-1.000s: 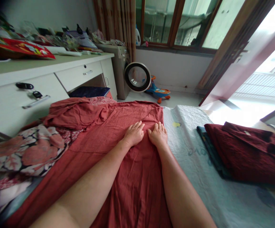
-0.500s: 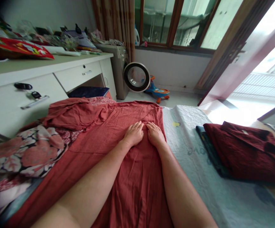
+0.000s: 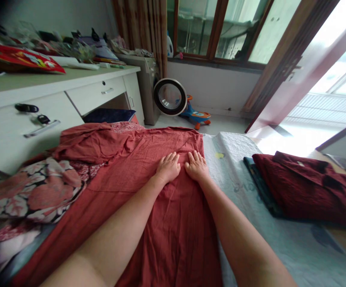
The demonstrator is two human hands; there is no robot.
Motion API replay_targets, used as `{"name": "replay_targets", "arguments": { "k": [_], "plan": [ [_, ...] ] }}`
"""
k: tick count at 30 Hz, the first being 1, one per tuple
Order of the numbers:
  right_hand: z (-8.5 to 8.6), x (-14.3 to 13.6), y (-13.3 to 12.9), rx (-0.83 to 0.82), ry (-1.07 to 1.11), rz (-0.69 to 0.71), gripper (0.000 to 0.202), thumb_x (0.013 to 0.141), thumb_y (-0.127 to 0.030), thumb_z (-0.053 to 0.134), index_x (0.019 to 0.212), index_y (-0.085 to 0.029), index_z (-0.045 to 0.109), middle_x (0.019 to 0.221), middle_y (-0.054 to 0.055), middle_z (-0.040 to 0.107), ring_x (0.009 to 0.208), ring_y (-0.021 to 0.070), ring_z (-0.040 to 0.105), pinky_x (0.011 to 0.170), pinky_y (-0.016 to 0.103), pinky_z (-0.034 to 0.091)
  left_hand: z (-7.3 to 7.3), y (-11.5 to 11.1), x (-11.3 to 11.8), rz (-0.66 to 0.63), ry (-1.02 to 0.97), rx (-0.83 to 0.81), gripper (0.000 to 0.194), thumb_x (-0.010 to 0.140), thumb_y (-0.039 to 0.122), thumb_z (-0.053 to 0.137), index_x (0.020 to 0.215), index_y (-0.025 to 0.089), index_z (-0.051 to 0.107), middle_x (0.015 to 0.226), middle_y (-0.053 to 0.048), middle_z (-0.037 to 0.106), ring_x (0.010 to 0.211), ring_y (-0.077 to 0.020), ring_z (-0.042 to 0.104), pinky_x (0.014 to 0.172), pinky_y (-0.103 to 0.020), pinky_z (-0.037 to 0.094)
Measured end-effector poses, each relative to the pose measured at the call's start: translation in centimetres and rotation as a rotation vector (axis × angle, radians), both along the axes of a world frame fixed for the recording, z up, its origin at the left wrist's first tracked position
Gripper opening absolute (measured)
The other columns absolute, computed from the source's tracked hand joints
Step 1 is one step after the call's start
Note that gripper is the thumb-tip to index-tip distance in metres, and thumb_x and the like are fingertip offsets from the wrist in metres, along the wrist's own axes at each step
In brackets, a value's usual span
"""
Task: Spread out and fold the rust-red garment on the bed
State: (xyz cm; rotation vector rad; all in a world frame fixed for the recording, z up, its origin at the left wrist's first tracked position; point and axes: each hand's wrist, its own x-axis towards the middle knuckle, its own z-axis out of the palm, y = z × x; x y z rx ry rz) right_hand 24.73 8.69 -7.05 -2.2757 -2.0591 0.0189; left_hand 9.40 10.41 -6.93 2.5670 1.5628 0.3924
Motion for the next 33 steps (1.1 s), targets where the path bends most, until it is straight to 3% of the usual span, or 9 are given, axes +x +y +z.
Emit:
{"name": "replay_targets", "arguments": {
  "k": [4, 6, 11, 15, 18, 23, 33],
  "plan": [
    [0.4, 0.6, 0.2, -0.002, 0.025, -0.073, 0.068, 0.096, -0.053, 0.036, 0.151, -0.012, 0.035, 0.161, 0.014, 0.027, 0.148, 0.0292, 0.024, 0.118, 0.045, 0.022, 0.2, -0.2, 0.0, 0.053, -0.009, -0.015, 0.055, 0.096, 0.036, 0.036, 0.146, 0.013, 0.043, 0.154, -0.012, 0.042, 0.142, -0.0253, 0.035, 0.117, -0.046, 0.028],
    [0.7, 0.7, 0.4, 0.049, 0.022, -0.053, 0.066, 0.095, -0.052, 0.04, 0.147, -0.011, 0.041, 0.159, 0.015, 0.03, 0.148, 0.0305, 0.023, 0.119, 0.048, 0.019, 0.3, -0.4, 0.0, 0.074, -0.007, -0.028, 0.056, 0.096, 0.036, 0.037, 0.146, 0.013, 0.042, 0.154, -0.012, 0.042, 0.143, -0.0253, 0.034, 0.117, -0.048, 0.027],
    [0.6, 0.5, 1.2, 0.118, 0.105, 0.338, 0.053, 0.093, -0.021, 0.039, 0.145, -0.016, 0.046, 0.157, 0.009, 0.036, 0.146, 0.0199, 0.028, 0.12, 0.04, 0.021, 0.5, -0.5, 0.0, 0.082, -0.006, -0.033, 0.055, 0.096, 0.035, 0.038, 0.145, 0.012, 0.043, 0.154, -0.013, 0.042, 0.143, -0.0257, 0.035, 0.117, -0.048, 0.027],
    [-0.1, 0.7, 2.3, 0.064, 0.166, 0.431, 0.054, 0.092, -0.019, 0.035, 0.146, -0.012, 0.045, 0.153, 0.01, 0.043, 0.144, 0.0182, 0.033, 0.12, 0.036, 0.023, 0.5, -0.7, -0.2, 0.089, -0.014, -0.016, 0.053, 0.096, 0.036, 0.038, 0.144, 0.013, 0.045, 0.153, -0.012, 0.044, 0.142, -0.0256, 0.036, 0.116, -0.049, 0.029],
    [-0.2, 0.9, 2.9, 0.048, 0.141, 0.416, 0.053, 0.098, -0.028, 0.032, 0.148, -0.013, 0.042, 0.156, 0.01, 0.039, 0.147, 0.0188, 0.028, 0.121, 0.038, 0.021, 0.5, -0.8, -0.4, 0.091, -0.018, -0.004, 0.052, 0.097, 0.036, 0.038, 0.144, 0.015, 0.045, 0.153, -0.011, 0.043, 0.142, -0.0254, 0.036, 0.116, -0.049, 0.029],
    [0.2, 0.4, 3.8, -0.009, 0.053, 0.278, 0.058, 0.101, -0.047, 0.028, 0.152, -0.02, 0.036, 0.161, 0.006, 0.028, 0.149, 0.0242, 0.022, 0.119, 0.044, 0.022, 0.2, -0.9, -0.5, 0.094, -0.023, 0.018, 0.052, 0.098, 0.039, 0.038, 0.144, 0.017, 0.046, 0.153, -0.011, 0.044, 0.142, -0.0258, 0.036, 0.116, -0.049, 0.029],
    [0.0, 0.2, 5.7, -0.029, 0.058, 0.033, 0.07, 0.098, -0.062, 0.027, 0.154, -0.021, 0.03, 0.164, 0.012, 0.018, 0.15, 0.0271, 0.016, 0.119, 0.047, 0.018, 0.3, -1.2, -0.8, 0.122, -0.01, 0.02, 0.055, 0.097, 0.045, 0.038, 0.144, 0.017, 0.046, 0.153, -0.011, 0.044, 0.141, -0.0261, 0.036, 0.115, -0.049, 0.029]
  ]
}}
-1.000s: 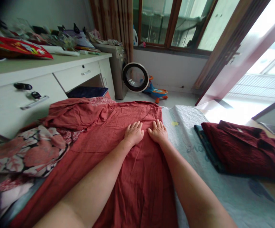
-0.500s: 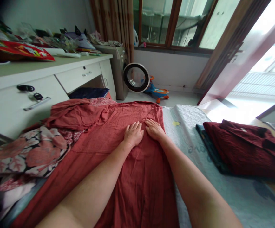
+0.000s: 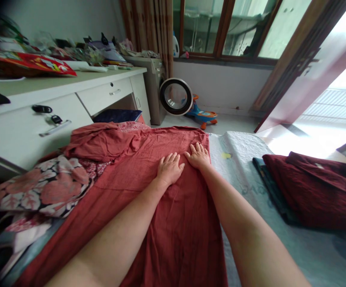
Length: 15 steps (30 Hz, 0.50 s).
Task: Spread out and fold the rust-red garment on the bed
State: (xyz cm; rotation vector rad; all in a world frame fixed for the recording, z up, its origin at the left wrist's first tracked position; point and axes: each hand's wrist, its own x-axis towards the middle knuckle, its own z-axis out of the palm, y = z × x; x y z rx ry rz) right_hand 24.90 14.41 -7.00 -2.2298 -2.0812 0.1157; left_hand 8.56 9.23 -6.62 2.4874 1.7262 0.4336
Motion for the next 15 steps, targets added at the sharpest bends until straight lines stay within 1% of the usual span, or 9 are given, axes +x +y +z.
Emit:
{"name": "replay_targets", "arguments": {
  "k": [3, 5, 7, 9, 10, 12, 15],
  "plan": [
    [-0.2, 0.2, 0.5, 0.02, 0.033, -0.068, 0.073, 0.096, -0.065, 0.028, 0.153, -0.019, 0.031, 0.163, 0.012, 0.019, 0.15, 0.0284, 0.017, 0.119, 0.05, 0.018, 0.0, -0.1, -0.2, 0.031, 0.002, -0.002, 0.057, 0.097, 0.05, 0.037, 0.144, 0.02, 0.046, 0.152, -0.01, 0.044, 0.141, -0.0276, 0.036, 0.116, -0.052, 0.027],
    [-0.3, 0.6, 0.7, 0.07, 0.057, -0.084, 0.07, 0.096, -0.062, 0.031, 0.15, -0.017, 0.037, 0.161, 0.014, 0.025, 0.148, 0.0293, 0.022, 0.118, 0.05, 0.021, -0.1, -0.2, -0.3, 0.05, 0.001, 0.003, 0.058, 0.097, 0.053, 0.036, 0.144, 0.021, 0.047, 0.152, -0.01, 0.045, 0.141, -0.0289, 0.036, 0.116, -0.054, 0.025],
    [-0.3, 0.9, 0.7, 0.137, 0.095, -0.062, 0.06, 0.097, -0.054, 0.034, 0.142, -0.016, 0.045, 0.156, 0.014, 0.036, 0.144, 0.0273, 0.03, 0.116, 0.046, 0.025, -0.2, -0.3, -0.4, 0.054, -0.004, 0.021, 0.059, 0.097, 0.055, 0.035, 0.143, 0.021, 0.047, 0.152, -0.011, 0.045, 0.141, -0.0294, 0.035, 0.116, -0.055, 0.025],
    [-0.1, 1.2, 0.3, 0.223, 0.133, -0.025, 0.049, 0.098, -0.042, 0.035, 0.136, -0.016, 0.05, 0.15, 0.013, 0.045, 0.14, 0.0242, 0.038, 0.115, 0.042, 0.028, -0.3, -0.3, -0.5, 0.048, -0.013, 0.045, 0.059, 0.097, 0.055, 0.033, 0.142, 0.02, 0.049, 0.151, -0.011, 0.046, 0.14, -0.0295, 0.036, 0.115, -0.055, 0.025],
    [0.0, 1.2, -0.1, 0.268, 0.145, -0.006, 0.046, 0.097, -0.036, 0.036, 0.135, -0.015, 0.05, 0.148, 0.013, 0.047, 0.138, 0.0232, 0.039, 0.115, 0.041, 0.029, -0.4, -0.3, -0.5, 0.045, -0.019, 0.056, 0.059, 0.098, 0.055, 0.032, 0.141, 0.019, 0.05, 0.15, -0.011, 0.047, 0.14, -0.0296, 0.036, 0.115, -0.056, 0.025],
    [0.2, 0.9, -1.4, 0.338, 0.155, 0.04, 0.047, 0.094, -0.028, 0.039, 0.137, -0.013, 0.049, 0.149, 0.014, 0.047, 0.139, 0.0229, 0.038, 0.117, 0.04, 0.027, -0.5, -0.3, -0.5, 0.041, -0.03, 0.067, 0.057, 0.098, 0.054, 0.03, 0.139, 0.019, 0.052, 0.149, -0.011, 0.048, 0.139, -0.0299, 0.037, 0.115, -0.056, 0.025],
    [0.5, -0.2, -4.5, 0.344, 0.173, 0.137, 0.051, 0.091, -0.022, 0.039, 0.139, -0.01, 0.047, 0.149, 0.014, 0.046, 0.141, 0.023, 0.037, 0.117, 0.039, 0.027, -0.5, -0.2, -0.6, 0.038, -0.039, 0.065, 0.053, 0.1, 0.05, 0.029, 0.136, 0.021, 0.054, 0.148, -0.011, 0.05, 0.138, -0.0298, 0.038, 0.114, -0.057, 0.027]
  ]
}}
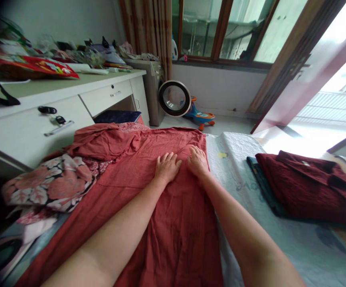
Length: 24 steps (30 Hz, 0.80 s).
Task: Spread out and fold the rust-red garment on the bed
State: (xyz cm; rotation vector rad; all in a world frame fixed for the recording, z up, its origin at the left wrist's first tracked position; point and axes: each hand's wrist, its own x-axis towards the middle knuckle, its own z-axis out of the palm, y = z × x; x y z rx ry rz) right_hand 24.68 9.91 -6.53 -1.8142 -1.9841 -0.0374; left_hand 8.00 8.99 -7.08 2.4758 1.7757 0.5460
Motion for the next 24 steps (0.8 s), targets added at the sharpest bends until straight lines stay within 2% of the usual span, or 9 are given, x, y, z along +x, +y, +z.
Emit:
{"name": "replay_targets", "arguments": {
  "k": [4, 8, 11, 16, 20, 24],
  "plan": [
    [0.0, -1.4, -5.0, -0.132, -0.016, 0.179, 0.051, 0.093, -0.027, 0.038, 0.141, -0.01, 0.046, 0.148, 0.016, 0.047, 0.138, 0.022, 0.041, 0.115, 0.038, 0.032, 0.2, -0.1, 0.1, 0.015, -0.004, 0.001, 0.047, 0.1, 0.045, 0.03, 0.132, 0.023, 0.057, 0.146, -0.01, 0.052, 0.137, -0.0278, 0.04, 0.114, -0.055, 0.027],
    [0.1, -1.3, -8.3, -0.26, -0.085, 0.087, 0.056, 0.096, -0.039, 0.041, 0.144, -0.011, 0.043, 0.154, 0.016, 0.039, 0.144, 0.026, 0.033, 0.117, 0.042, 0.028, 0.3, -0.2, 0.2, 0.03, -0.013, 0.01, 0.045, 0.101, 0.042, 0.03, 0.13, 0.022, 0.058, 0.146, -0.01, 0.052, 0.136, -0.0273, 0.041, 0.114, -0.054, 0.027],
    [0.3, -0.9, -9.4, -0.314, -0.123, -0.013, 0.058, 0.098, -0.041, 0.04, 0.148, -0.012, 0.038, 0.158, 0.015, 0.031, 0.147, 0.0272, 0.026, 0.118, 0.044, 0.025, 0.2, -0.1, 0.2, 0.026, -0.023, 0.027, 0.044, 0.1, 0.041, 0.032, 0.128, 0.021, 0.059, 0.145, -0.01, 0.053, 0.136, -0.0269, 0.041, 0.113, -0.053, 0.028],
    [1.6, -1.2, -10.8, -0.369, -0.149, -0.097, 0.057, 0.097, -0.036, 0.041, 0.146, -0.008, 0.041, 0.157, 0.018, 0.032, 0.146, 0.0301, 0.028, 0.118, 0.046, 0.024, 0.5, 0.0, 0.1, 0.043, -0.061, 0.034, 0.042, 0.1, 0.04, 0.035, 0.128, 0.02, 0.059, 0.144, -0.012, 0.053, 0.132, -0.0255, 0.045, 0.112, -0.049, 0.031],
    [2.2, -2.7, -12.4, -0.304, -0.106, -0.022, 0.056, 0.097, -0.036, 0.041, 0.145, -0.009, 0.042, 0.157, 0.017, 0.034, 0.146, 0.0283, 0.029, 0.118, 0.045, 0.025, 0.9, -0.4, 0.1, 0.055, -0.071, 0.09, 0.04, 0.097, 0.037, 0.043, 0.13, 0.019, 0.057, 0.147, -0.012, 0.048, 0.13, -0.0267, 0.045, 0.11, -0.045, 0.033],
    [1.4, -3.8, -13.7, -0.301, -0.079, 0.0, 0.056, 0.099, -0.042, 0.037, 0.146, -0.013, 0.042, 0.157, 0.013, 0.035, 0.146, 0.0261, 0.03, 0.119, 0.043, 0.025, 1.5, -1.1, 0.0, 0.033, -0.039, 0.144, 0.032, 0.096, 0.036, 0.045, 0.121, 0.022, 0.061, 0.14, -0.01, 0.051, 0.121, -0.0288, 0.05, 0.104, -0.045, 0.039]
  ]
}}
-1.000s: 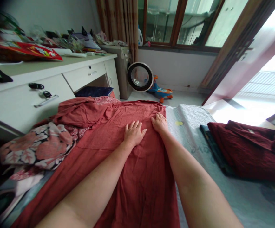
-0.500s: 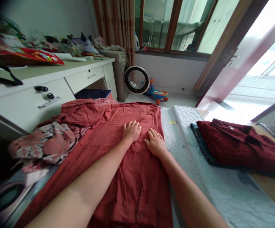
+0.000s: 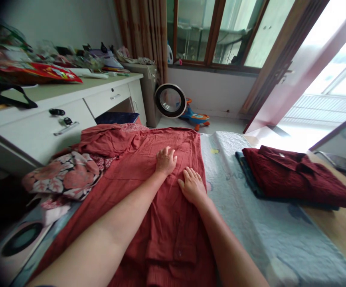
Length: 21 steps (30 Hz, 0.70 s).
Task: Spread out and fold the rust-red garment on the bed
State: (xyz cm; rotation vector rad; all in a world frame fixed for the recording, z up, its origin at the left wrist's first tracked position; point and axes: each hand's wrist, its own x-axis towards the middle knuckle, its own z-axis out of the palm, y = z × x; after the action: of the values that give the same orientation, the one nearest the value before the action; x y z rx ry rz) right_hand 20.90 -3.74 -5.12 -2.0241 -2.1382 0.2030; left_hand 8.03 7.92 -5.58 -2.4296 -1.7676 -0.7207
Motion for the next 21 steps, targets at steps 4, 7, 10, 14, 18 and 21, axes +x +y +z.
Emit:
{"name": "replay_targets", "arguments": {
  "k": [4, 7, 10, 14, 18, 21],
  "plan": [
    [-1.0, -0.2, -0.5, 0.027, -0.023, -0.036, 0.056, 0.099, -0.046, 0.038, 0.148, -0.018, 0.041, 0.158, 0.01, 0.033, 0.147, 0.0254, 0.027, 0.119, 0.044, 0.023, 0.5, -0.3, 0.0, -0.044, 0.029, -0.077, 0.029, 0.1, 0.032, 0.038, 0.115, 0.02, 0.061, 0.122, -0.012, 0.06, 0.113, -0.0256, 0.057, 0.095, -0.039, 0.044],
    [-1.1, -0.3, -0.5, 0.034, -0.046, -0.049, 0.056, 0.099, -0.047, 0.037, 0.148, -0.019, 0.042, 0.159, 0.011, 0.032, 0.147, 0.0255, 0.027, 0.119, 0.045, 0.023, 0.7, -0.3, 0.0, -0.079, 0.033, -0.173, 0.032, 0.102, 0.027, 0.031, 0.118, 0.019, 0.058, 0.113, -0.011, 0.065, 0.102, -0.0215, 0.064, 0.087, -0.033, 0.048],
    [-1.0, -0.4, -0.5, 0.028, -0.067, -0.062, 0.057, 0.099, -0.048, 0.036, 0.148, -0.018, 0.042, 0.159, 0.011, 0.031, 0.148, 0.0263, 0.025, 0.119, 0.046, 0.022, 0.8, -0.4, 0.0, -0.1, 0.045, -0.207, 0.033, 0.102, 0.023, 0.03, 0.116, 0.019, 0.059, 0.108, -0.01, 0.069, 0.095, -0.0203, 0.067, 0.082, -0.031, 0.05],
    [-0.8, -0.4, -0.5, 0.023, -0.077, -0.056, 0.059, 0.099, -0.049, 0.035, 0.148, -0.017, 0.041, 0.159, 0.012, 0.031, 0.147, 0.0272, 0.026, 0.119, 0.045, 0.022, 1.0, -1.0, -0.2, -0.118, 0.059, -0.231, 0.03, 0.1, 0.024, 0.035, 0.117, 0.018, 0.059, 0.114, -0.011, 0.068, 0.102, -0.021, 0.067, 0.086, -0.032, 0.05],
    [-1.0, -0.4, -0.5, 0.033, -0.071, -0.056, 0.057, 0.099, -0.049, 0.036, 0.147, -0.018, 0.042, 0.159, 0.012, 0.031, 0.147, 0.0265, 0.027, 0.118, 0.045, 0.023, 1.6, -2.6, -1.2, -0.16, 0.093, -0.266, 0.034, 0.097, 0.028, 0.041, 0.126, 0.017, 0.056, 0.124, -0.014, 0.064, 0.115, -0.0239, 0.061, 0.097, -0.036, 0.048],
    [-1.1, -0.3, -0.5, 0.043, -0.062, -0.05, 0.057, 0.099, -0.049, 0.037, 0.147, -0.018, 0.043, 0.158, 0.012, 0.033, 0.147, 0.0267, 0.027, 0.118, 0.045, 0.023, 1.9, -4.7, -2.6, -0.253, 0.133, -0.31, 0.041, 0.095, 0.03, 0.046, 0.134, 0.018, 0.051, 0.132, -0.012, 0.062, 0.122, -0.0222, 0.058, 0.103, -0.034, 0.044]
  ]
}}
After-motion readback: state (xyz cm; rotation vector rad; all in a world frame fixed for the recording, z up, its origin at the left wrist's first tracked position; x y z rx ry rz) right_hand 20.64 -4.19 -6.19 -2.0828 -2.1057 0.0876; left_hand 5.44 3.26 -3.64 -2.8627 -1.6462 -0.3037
